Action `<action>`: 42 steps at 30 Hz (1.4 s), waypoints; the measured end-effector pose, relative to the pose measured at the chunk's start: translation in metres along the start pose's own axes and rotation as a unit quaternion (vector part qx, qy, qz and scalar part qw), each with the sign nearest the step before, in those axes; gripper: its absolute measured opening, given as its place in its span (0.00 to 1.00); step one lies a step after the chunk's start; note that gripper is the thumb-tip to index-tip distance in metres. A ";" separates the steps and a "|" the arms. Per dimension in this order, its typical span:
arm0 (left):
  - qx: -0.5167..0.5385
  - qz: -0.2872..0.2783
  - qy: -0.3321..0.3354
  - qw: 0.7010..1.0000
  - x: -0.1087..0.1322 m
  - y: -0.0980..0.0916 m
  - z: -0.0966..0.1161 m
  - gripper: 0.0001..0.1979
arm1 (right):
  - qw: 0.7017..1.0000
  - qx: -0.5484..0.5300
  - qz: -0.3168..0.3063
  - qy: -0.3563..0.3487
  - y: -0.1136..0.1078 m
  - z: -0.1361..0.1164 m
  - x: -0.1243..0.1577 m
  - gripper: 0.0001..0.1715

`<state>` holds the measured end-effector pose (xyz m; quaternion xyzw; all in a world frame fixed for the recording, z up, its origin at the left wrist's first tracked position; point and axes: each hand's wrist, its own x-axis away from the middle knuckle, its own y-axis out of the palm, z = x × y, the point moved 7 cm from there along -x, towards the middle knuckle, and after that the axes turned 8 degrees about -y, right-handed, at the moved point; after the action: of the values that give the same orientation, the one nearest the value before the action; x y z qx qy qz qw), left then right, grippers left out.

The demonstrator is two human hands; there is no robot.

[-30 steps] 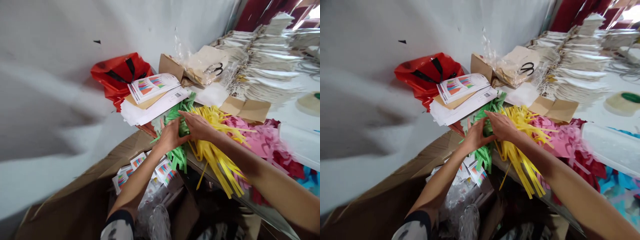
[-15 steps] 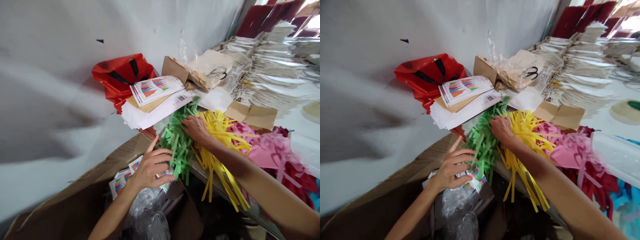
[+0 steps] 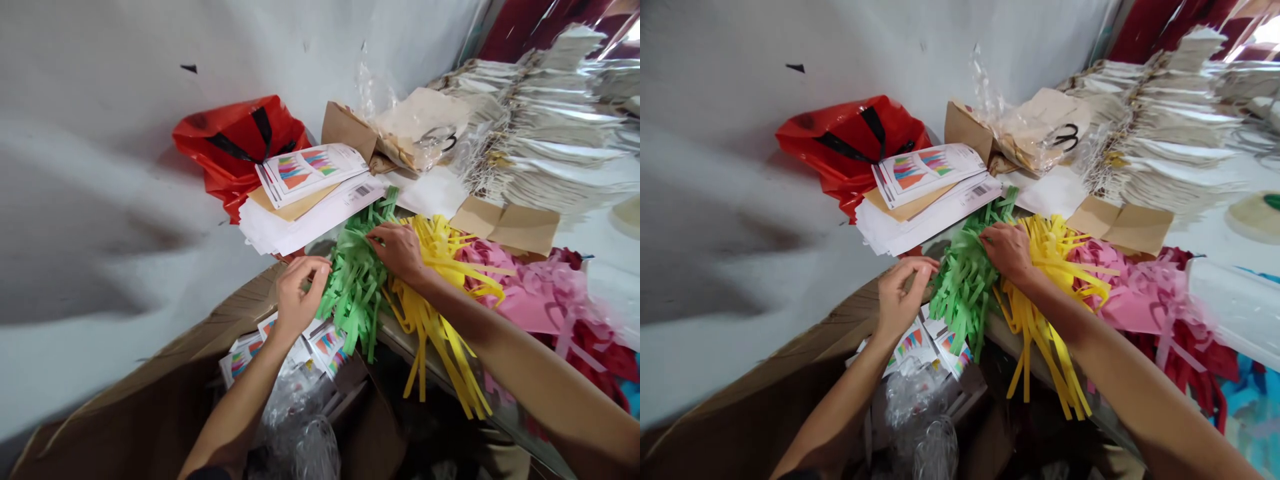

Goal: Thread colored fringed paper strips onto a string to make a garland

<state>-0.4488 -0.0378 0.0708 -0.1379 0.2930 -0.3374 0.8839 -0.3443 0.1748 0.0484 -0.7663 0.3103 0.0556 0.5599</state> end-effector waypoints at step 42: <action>0.192 -0.230 0.145 0.943 0.062 0.134 0.291 0.21 | 0.932 -0.109 0.343 0.030 -0.301 -0.070 0.293 0.07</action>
<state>-0.1648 0.0320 0.2155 0.0213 0.3074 -0.5981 0.7398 0.0344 0.0458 0.1948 -0.6705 0.5632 0.2547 0.4103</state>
